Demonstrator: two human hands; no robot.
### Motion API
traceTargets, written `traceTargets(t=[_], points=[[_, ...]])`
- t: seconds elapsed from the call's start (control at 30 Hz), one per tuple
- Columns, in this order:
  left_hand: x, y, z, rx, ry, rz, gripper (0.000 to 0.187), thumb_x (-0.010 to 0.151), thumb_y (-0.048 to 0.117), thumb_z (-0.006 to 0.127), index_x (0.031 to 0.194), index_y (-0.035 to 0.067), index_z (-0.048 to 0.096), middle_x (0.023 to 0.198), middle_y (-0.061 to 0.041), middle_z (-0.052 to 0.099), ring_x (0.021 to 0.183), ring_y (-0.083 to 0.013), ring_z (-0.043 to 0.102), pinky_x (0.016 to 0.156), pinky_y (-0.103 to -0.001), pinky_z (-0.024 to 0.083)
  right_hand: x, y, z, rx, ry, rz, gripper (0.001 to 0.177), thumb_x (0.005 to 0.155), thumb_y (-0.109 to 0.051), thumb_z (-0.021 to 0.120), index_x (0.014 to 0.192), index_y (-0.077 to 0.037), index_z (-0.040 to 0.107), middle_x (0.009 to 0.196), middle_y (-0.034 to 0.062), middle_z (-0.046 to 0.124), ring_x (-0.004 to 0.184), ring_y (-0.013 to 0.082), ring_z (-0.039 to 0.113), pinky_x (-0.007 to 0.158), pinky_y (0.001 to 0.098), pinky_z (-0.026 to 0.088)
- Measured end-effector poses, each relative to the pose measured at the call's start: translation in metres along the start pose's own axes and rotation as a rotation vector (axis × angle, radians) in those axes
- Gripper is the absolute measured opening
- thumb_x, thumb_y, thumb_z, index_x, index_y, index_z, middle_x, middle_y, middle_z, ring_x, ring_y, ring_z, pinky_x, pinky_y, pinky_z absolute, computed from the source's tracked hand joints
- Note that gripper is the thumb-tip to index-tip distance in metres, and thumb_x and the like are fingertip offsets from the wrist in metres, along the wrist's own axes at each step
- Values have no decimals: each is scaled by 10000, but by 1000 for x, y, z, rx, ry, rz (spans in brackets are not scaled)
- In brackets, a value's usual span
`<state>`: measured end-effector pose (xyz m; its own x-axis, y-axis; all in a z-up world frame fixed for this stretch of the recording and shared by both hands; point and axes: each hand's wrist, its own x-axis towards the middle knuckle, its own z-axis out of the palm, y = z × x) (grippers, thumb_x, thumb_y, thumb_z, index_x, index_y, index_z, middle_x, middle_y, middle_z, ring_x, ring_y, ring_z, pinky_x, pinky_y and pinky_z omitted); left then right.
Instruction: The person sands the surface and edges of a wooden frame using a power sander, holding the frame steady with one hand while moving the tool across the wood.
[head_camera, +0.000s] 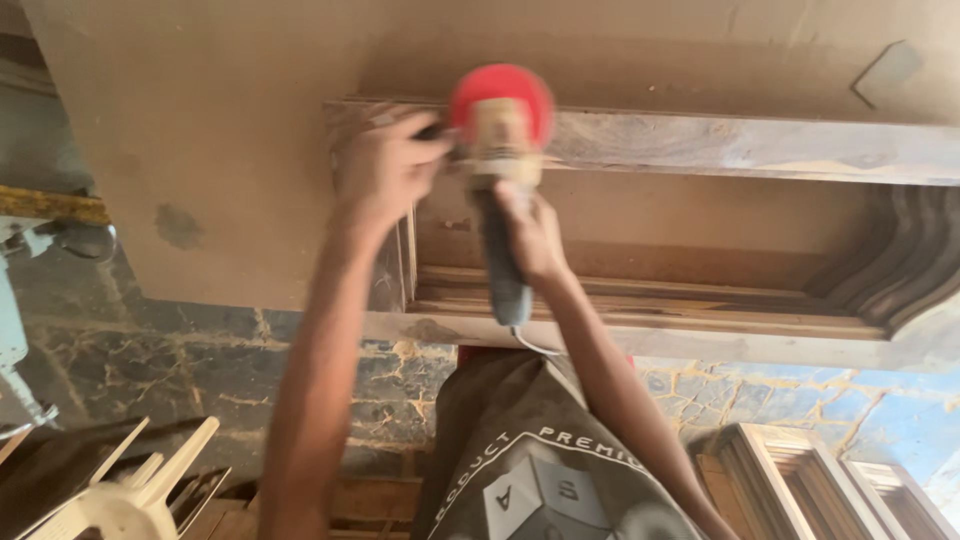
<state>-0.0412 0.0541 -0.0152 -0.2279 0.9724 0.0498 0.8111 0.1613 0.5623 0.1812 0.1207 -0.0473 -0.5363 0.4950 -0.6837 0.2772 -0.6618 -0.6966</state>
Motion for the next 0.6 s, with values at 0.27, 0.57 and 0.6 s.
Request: traceTargets(t=[0.27, 0.57, 0.6], points=[[-71, -22, -29, -217, 86, -308, 232, 884, -1, 770, 1113, 29, 771, 1111, -105, 751, 844, -259, 737, 729, -329, 576, 28, -28, 36, -616, -189, -14, 725, 939, -650, 616, 1240, 6, 691, 1021, 149, 763, 947, 169, 717, 839, 325, 542], [-1, 118, 60, -324, 165, -293, 232, 886, -16, 727, 1109, 39, 762, 1068, -123, 744, 733, -231, 738, 622, -335, 549, 0, -60, -138, -509, -254, 56, 738, 935, -665, 549, 1195, 7, 707, 883, 79, 715, 770, 150, 641, 678, 335, 531], [8, 137, 71, -320, 157, -309, 228, 889, -13, 732, 1103, 52, 771, 1031, -113, 737, 725, -240, 727, 622, -345, 541, -5, -64, -160, -527, -252, 61, 751, 933, -679, 533, 1177, 9, 709, 876, 81, 716, 776, 152, 650, 684, 334, 537]])
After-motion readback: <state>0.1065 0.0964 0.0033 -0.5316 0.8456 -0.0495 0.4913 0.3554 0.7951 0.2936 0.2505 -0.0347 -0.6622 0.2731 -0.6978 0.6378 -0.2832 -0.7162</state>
